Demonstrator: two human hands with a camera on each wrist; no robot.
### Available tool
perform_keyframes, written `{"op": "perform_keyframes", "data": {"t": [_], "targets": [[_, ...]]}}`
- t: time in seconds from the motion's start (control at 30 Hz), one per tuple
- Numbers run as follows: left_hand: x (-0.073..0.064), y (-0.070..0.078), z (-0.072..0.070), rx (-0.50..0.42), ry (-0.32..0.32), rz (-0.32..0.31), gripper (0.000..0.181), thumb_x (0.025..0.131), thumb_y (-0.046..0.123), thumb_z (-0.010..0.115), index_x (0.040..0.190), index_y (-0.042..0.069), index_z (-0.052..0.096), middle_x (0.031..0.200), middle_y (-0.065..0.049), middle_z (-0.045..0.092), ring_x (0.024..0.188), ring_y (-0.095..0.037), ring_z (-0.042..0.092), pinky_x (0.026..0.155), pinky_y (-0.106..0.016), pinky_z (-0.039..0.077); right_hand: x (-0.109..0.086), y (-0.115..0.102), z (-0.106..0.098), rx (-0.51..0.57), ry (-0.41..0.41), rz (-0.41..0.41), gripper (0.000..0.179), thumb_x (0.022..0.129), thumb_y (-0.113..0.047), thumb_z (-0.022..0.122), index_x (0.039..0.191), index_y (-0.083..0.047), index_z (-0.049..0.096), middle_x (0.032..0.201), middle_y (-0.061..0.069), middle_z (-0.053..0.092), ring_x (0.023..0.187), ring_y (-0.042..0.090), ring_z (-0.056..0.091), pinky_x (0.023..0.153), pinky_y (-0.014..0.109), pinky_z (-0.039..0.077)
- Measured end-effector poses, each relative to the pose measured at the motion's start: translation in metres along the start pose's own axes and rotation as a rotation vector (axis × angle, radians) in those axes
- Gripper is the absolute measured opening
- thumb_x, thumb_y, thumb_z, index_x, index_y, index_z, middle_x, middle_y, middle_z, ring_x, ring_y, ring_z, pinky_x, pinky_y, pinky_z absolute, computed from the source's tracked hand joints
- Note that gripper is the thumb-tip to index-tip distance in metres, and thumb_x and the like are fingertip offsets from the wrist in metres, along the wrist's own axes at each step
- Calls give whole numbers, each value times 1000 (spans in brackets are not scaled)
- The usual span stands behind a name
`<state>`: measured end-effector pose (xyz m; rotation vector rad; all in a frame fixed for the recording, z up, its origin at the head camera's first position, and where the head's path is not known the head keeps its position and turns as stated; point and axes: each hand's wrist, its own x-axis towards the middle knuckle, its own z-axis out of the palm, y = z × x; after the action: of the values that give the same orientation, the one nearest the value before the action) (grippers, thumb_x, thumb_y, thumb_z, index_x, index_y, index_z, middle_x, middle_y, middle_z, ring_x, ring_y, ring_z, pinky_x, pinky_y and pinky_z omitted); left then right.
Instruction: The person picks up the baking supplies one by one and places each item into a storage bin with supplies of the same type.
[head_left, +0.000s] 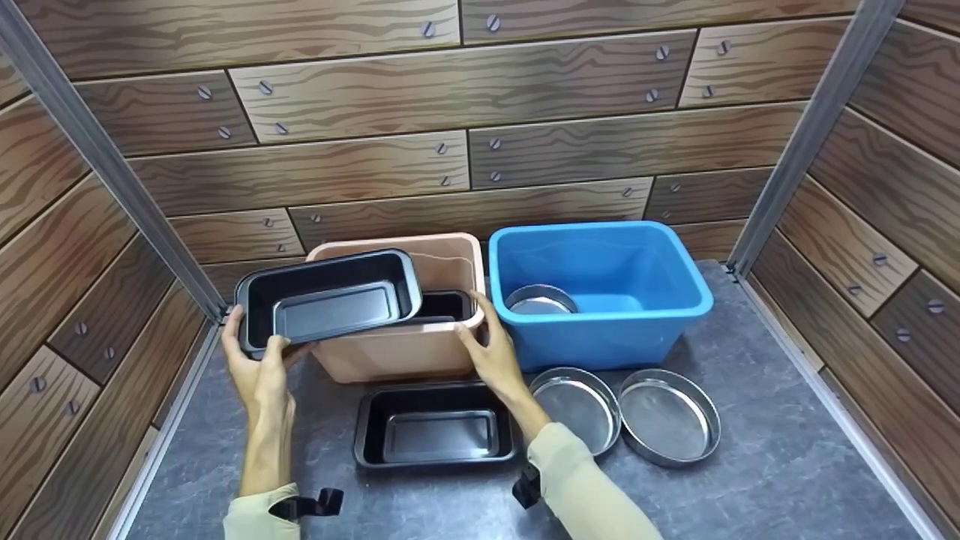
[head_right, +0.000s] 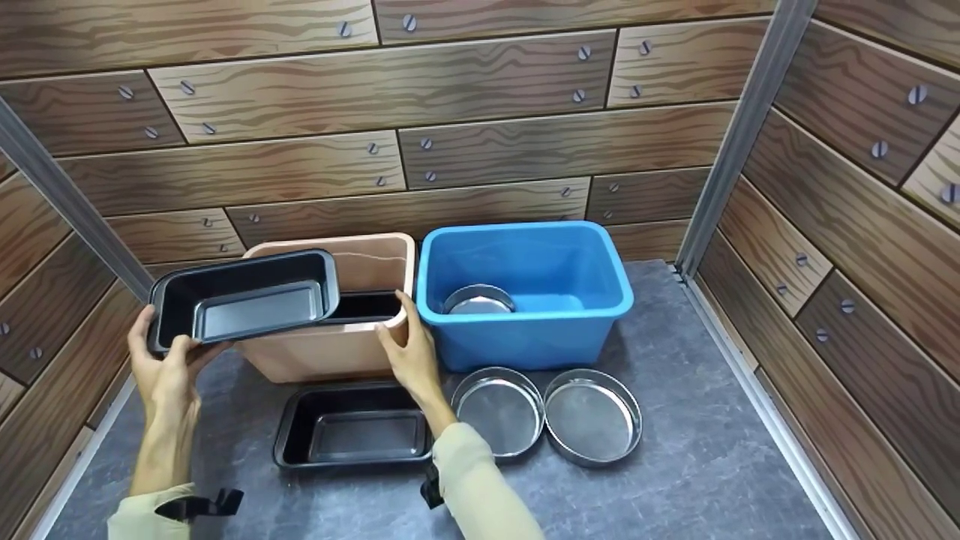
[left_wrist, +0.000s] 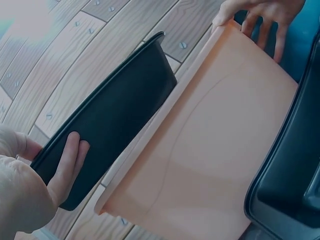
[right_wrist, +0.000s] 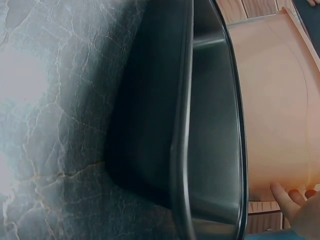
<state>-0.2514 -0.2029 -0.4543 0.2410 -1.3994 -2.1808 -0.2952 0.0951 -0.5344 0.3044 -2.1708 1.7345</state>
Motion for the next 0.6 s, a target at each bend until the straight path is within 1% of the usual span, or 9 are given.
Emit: {"op": "perform_keyframes", "data": {"t": [0.1,0.2,0.27,0.33,0.4,0.43,0.5,0.57,0.6], "targets": [[2,-2,5,0,-3,1,83,89,-17,42,161,23,33,150,-19,36,101,-27,65,75,-37,65,1,0,2,7,6,5,63,101,-28,69,157,-16,45,162,8,45,151,29,36,126,49,27],[3,-4,12,3,-19,5,83,89,-17,42,161,24,32,150,-19,37,105,-28,64,77,-38,65,2,1,1,17,8,7,63,100,-28,70,157,-16,45,162,9,45,151,30,36,126,51,26],[4,-6,16,8,-25,12,82,90,-17,43,161,24,32,150,-18,38,105,-28,63,77,-37,65,2,1,2,18,3,13,63,101,-28,69,157,-16,45,162,9,44,152,30,36,126,51,26],[4,-7,19,22,-21,12,82,90,-17,44,160,23,33,154,-13,36,106,-29,61,77,-35,65,1,0,2,15,0,20,64,101,-29,69,158,-17,45,163,9,43,152,30,35,126,50,26],[4,-9,21,49,-12,6,82,90,-17,45,160,24,34,156,-10,34,108,-30,59,77,-33,65,1,0,2,7,-1,21,64,101,-29,69,158,-17,44,162,9,43,152,30,36,126,50,26],[4,-10,22,80,-3,8,82,89,-16,45,160,24,35,158,-8,32,113,-28,56,79,-30,64,0,0,2,3,-1,22,63,101,-29,69,158,-18,44,162,9,44,151,30,36,126,49,27],[4,-12,24,126,9,8,82,88,-15,46,160,24,36,161,-3,28,117,-28,54,80,-29,63,0,0,1,-4,1,19,63,101,-29,69,158,-19,44,162,8,44,151,29,37,125,49,27],[5,-14,27,183,19,24,82,87,-14,48,159,24,37,162,-3,29,125,-25,49,86,-25,59,0,-1,2,-6,1,11,63,101,-28,68,158,-17,44,162,9,45,151,30,37,125,50,27],[6,-15,28,198,19,31,82,87,-14,48,159,24,38,163,-2,30,126,-25,48,87,-24,57,0,0,2,-8,0,11,64,101,-28,68,158,-18,44,162,8,45,151,29,37,125,49,27]]}}
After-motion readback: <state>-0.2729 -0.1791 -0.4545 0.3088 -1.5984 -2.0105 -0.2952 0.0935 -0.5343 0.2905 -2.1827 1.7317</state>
